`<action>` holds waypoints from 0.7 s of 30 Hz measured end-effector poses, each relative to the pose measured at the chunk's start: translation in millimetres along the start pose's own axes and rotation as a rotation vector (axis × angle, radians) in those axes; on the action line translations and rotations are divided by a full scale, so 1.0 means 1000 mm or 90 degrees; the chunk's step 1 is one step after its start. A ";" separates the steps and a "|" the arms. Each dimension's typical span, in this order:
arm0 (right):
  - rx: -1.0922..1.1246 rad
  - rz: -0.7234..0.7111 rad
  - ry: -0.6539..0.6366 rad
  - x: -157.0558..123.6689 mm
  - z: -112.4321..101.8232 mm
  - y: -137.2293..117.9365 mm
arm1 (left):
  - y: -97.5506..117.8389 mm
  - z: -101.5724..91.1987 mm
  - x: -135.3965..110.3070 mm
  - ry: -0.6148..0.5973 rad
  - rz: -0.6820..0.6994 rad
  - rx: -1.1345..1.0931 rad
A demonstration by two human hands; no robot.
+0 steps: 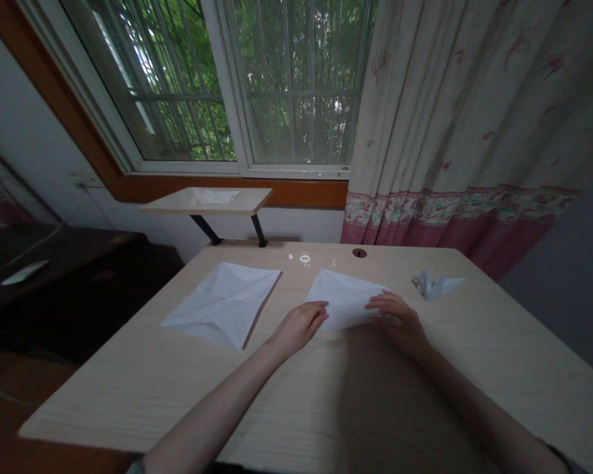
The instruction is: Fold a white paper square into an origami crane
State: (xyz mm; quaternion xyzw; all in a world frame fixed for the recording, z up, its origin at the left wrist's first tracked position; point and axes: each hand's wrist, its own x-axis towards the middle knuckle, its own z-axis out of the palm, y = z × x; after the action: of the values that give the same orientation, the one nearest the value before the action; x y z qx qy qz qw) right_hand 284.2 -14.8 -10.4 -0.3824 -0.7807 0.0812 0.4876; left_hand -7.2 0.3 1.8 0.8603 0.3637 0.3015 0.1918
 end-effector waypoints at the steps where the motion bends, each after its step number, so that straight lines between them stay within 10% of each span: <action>1: -0.005 0.012 0.009 0.000 0.001 0.001 | 0.000 0.000 0.000 -0.002 -0.005 0.001; 21: -0.124 0.093 0.051 -0.004 0.009 0.008 | 0.010 -0.011 -0.001 -0.065 0.001 0.122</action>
State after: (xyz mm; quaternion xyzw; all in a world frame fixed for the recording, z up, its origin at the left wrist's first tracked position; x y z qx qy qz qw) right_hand 281.6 -9.5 -22.1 -0.4868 -0.7349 0.0250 0.4716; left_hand -10.0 -6.1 14.6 0.8891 0.3803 0.2211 0.1265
